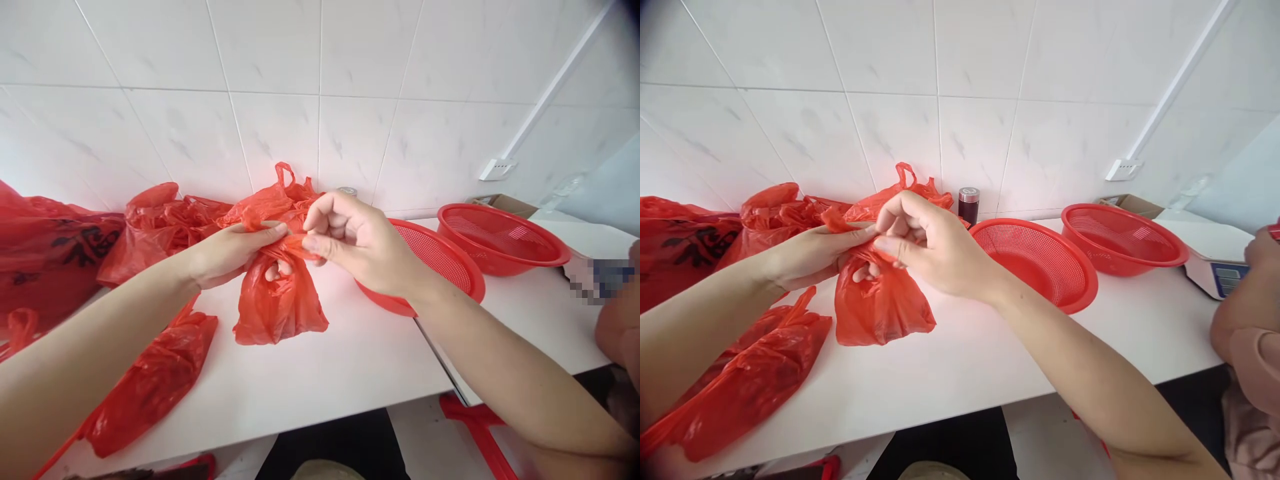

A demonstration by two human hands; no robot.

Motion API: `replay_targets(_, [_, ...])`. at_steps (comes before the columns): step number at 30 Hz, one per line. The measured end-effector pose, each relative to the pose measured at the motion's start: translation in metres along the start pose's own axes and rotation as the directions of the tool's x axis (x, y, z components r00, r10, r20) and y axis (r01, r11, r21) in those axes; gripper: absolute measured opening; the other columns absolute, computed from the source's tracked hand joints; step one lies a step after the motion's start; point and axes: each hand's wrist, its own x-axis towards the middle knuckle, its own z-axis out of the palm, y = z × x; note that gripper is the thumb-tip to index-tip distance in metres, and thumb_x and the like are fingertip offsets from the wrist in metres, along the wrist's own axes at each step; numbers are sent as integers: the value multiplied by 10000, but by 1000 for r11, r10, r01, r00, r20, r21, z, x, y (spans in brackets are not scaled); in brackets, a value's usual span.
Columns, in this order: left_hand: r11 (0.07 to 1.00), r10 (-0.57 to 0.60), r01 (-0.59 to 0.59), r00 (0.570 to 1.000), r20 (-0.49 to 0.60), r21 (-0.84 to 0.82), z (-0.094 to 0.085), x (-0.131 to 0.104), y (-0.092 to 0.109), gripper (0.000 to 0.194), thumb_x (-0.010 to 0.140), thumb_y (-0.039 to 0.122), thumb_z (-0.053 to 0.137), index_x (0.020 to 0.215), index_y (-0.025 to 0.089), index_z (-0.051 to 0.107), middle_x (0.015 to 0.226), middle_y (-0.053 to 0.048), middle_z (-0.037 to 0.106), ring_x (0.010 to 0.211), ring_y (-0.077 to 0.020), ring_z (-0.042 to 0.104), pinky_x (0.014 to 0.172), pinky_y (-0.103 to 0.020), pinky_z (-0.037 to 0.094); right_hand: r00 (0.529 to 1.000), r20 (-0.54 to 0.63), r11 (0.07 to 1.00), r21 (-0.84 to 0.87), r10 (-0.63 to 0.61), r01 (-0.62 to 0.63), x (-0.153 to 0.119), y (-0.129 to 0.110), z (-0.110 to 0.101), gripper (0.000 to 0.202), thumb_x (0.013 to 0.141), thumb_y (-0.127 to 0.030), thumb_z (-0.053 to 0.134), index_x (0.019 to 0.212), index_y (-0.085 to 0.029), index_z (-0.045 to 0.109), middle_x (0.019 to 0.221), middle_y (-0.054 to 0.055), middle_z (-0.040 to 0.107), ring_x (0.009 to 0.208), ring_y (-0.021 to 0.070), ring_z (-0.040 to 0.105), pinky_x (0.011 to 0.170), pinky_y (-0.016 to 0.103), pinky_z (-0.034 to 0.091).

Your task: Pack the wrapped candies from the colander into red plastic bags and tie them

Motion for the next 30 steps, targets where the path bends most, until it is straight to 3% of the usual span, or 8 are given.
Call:
replay_targets(4, [953,60,-74,997,55,295,-4,0,1,226,869,368,614,765,194,714,673,-47,647,625,-158,609,592,-276,508,999,-23,999,-12,30,-30,0,1,3,184,897,-383,597,1017,-252,544,1027,15,605,955,150,591,812,294,485])
replay_targets(10, [722,240,-161,971,-24,673,11,6,-8,121,810,280,628,839,250,742,844,-32,731,777,-210,667,721,-312,517,973,-2,964,136,230,-228,12,67,14,264,976,-426,426,1089,-259,595,1131,6,625,1111,152,548,988,324,417])
replay_targets(13, [577,373,-158,924,-86,801,17,8,-23,231,733,81,514,819,229,668,781,-4,701,688,-181,633,625,-272,476,956,10,905,320,293,-281,9,85,19,277,963,-422,455,1098,-261,636,1145,10,651,1139,163,555,1008,323,420])
replay_targets(15, [506,455,-146,883,-119,850,19,8,-32,320,673,24,456,870,226,608,769,12,677,630,-154,600,568,-246,443,934,93,821,452,345,-348,4,88,20,268,953,-415,478,1100,-275,653,1148,6,665,1113,166,584,986,320,444])
replay_targets(21, [373,637,-188,764,-103,908,25,0,-46,311,728,37,438,944,217,572,978,-40,649,865,-179,637,694,-264,490,854,329,605,605,402,-518,-6,89,24,159,900,-354,584,997,-258,666,1018,5,690,901,139,641,808,267,504])
replay_targets(24, [372,630,-191,771,-96,909,24,-7,-47,261,792,98,484,979,234,606,998,-45,661,893,-189,644,735,-281,503,847,289,633,567,445,-526,-6,88,29,70,891,-293,579,896,-237,621,884,-18,660,754,105,622,707,238,502])
replay_targets(28, [448,552,-177,826,-115,876,17,-21,-52,354,832,149,501,1140,263,633,1029,-55,694,880,-192,663,733,-281,503,906,66,807,432,417,-403,-5,78,39,127,938,-326,481,872,-227,526,908,-10,597,762,116,617,669,258,530])
replay_targets(30, [470,527,-180,843,-111,864,11,-29,-56,420,824,130,496,1194,271,634,988,-54,709,833,-191,667,711,-280,500,933,15,872,349,360,-342,-7,73,46,173,952,-375,450,871,-230,499,930,-3,584,794,128,618,672,274,544])
